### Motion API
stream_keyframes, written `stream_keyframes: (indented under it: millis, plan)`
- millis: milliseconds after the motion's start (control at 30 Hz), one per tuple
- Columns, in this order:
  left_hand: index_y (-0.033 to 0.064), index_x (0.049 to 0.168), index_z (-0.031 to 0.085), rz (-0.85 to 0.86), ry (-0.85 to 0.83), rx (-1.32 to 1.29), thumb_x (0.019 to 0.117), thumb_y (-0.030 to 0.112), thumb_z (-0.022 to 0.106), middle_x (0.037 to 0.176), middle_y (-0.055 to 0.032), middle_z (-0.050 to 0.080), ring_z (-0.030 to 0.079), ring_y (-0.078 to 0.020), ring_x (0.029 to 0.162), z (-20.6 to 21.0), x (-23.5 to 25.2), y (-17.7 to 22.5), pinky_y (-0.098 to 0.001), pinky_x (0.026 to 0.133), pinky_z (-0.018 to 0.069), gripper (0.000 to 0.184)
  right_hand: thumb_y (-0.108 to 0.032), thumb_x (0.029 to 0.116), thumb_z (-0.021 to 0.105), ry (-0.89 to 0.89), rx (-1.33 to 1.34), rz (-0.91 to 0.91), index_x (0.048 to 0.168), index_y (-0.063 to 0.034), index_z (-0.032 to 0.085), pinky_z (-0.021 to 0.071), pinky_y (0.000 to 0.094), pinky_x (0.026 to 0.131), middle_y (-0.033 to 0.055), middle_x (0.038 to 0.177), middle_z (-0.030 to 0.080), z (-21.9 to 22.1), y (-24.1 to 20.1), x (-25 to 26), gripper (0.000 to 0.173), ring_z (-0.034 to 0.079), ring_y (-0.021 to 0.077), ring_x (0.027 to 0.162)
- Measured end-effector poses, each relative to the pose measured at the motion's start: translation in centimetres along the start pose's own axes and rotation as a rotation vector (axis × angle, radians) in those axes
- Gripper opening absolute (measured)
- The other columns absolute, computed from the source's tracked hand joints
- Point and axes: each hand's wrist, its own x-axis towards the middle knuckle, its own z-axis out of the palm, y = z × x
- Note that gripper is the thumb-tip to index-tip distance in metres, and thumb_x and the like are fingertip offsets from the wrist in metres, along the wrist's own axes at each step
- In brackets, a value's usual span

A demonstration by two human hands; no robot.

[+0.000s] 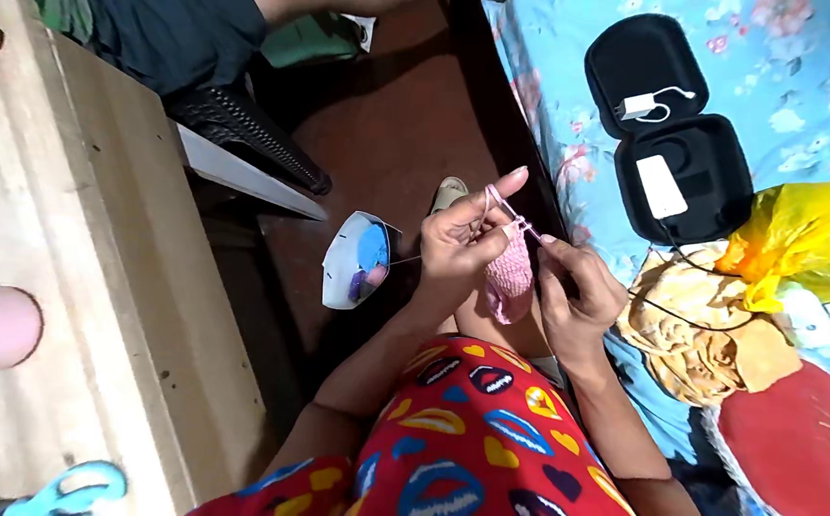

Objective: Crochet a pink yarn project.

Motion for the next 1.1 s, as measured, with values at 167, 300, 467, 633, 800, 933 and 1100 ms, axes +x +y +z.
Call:
stream_keyframes:
  millis: [167, 300, 467, 633, 800, 933, 1100]
  plan:
    - [-0.0078, 0.126, 0.065, -0.084, -0.123, -0.039, 0.0849, -0.013, 0.057, 0.089, 0.0022, 0.072, 0.063, -0.0011, 0.074, -1.5, 1.4, 0.2, -0.0197, 0.071, 0.0553, 0.042, -0.004, 0.0958, 0.064, -0.016, -0.119, -0.070, 0.103, 0.0035, 0.073, 0.0487, 0.0242, 0.058, 0.0105, 0.075, 0.061, -0.2, 0.2, 0.0, 0.014, 0.058, 0.0136, 0.064]
    - [-0.0040, 0.121, 0.070, -0.220, -0.169, -0.117, 0.0820, -0.014, 0.054, 0.079, 0.0044, 0.070, 0.063, -0.0017, 0.068, -2.4, 1.9, 0.4, -0.0199, 0.067, 0.0557, 0.043, -0.003, 0.0957, 0.064, -0.069, -0.115, -0.113, 0.104, 0.0036, 0.074, 0.0471, 0.0243, 0.056, 0.0109, 0.075, 0.060, -0.7, 0.5, -0.1, 0.015, 0.056, 0.0141, 0.062]
    - [0.0007, 0.107, 0.076, -0.335, -0.288, -0.253, 0.0817, -0.011, 0.052, 0.077, 0.0034, 0.072, 0.064, -0.0004, 0.065, -3.9, 2.3, 0.1, -0.0180, 0.063, 0.0549, 0.037, -0.003, 0.0950, 0.064, -0.165, 0.089, -0.058, 0.101, 0.0029, 0.073, 0.0480, 0.0192, 0.060, 0.0086, 0.076, 0.060, -1.6, 1.2, -0.6, 0.012, 0.056, 0.0086, 0.065]
    - [0.0028, 0.106, 0.077, -0.364, -0.342, -0.296, 0.0840, -0.009, 0.054, 0.088, 0.0020, 0.075, 0.066, -0.0006, 0.074, -3.7, 2.1, -0.8, -0.0194, 0.069, 0.0564, 0.034, -0.006, 0.0908, 0.070, -0.261, 0.799, 0.609, 0.106, -0.0185, 0.076, 0.0466, 0.0132, 0.053, -0.0085, 0.078, 0.069, -1.9, 1.4, -0.3, 0.021, 0.055, -0.0036, 0.058]
    - [-0.0035, 0.108, 0.074, -0.333, -0.257, -0.171, 0.0817, -0.010, 0.058, 0.094, -0.0031, 0.075, 0.068, -0.0043, 0.081, -2.1, 1.4, -2.5, -0.0225, 0.077, 0.0575, 0.031, -0.012, 0.0933, 0.070, -0.251, 1.130, 0.805, 0.110, -0.0156, 0.069, 0.0410, 0.0125, 0.045, -0.0033, 0.080, 0.067, 0.2, 1.3, 0.1, 0.018, 0.050, -0.0027, 0.051]
    - [-0.0022, 0.108, 0.075, -0.434, -0.219, -0.134, 0.0881, -0.008, 0.057, 0.105, -0.0061, 0.076, 0.071, -0.0081, 0.096, -2.4, 1.0, -3.2, -0.0257, 0.088, 0.0574, 0.027, 0.006, 0.0843, 0.069, -0.261, 0.962, 0.798, 0.116, -0.0125, 0.065, 0.0570, 0.0187, 0.058, 0.0027, 0.098, 0.073, 0.4, 1.2, 0.4, 0.037, 0.068, 0.0040, 0.071]
    - [0.0113, 0.073, 0.068, -0.494, -0.344, 0.096, 0.0889, 0.004, 0.063, 0.073, 0.0060, 0.070, 0.063, 0.0008, 0.067, -6.0, 2.4, -2.8, -0.0180, 0.063, 0.0526, 0.018, 0.004, 0.0892, 0.064, -0.247, 1.090, 0.878, 0.114, -0.0104, 0.067, 0.0352, 0.0110, 0.039, 0.0017, 0.084, 0.072, -0.5, 2.1, 0.3, 0.029, 0.045, -0.0040, 0.045]
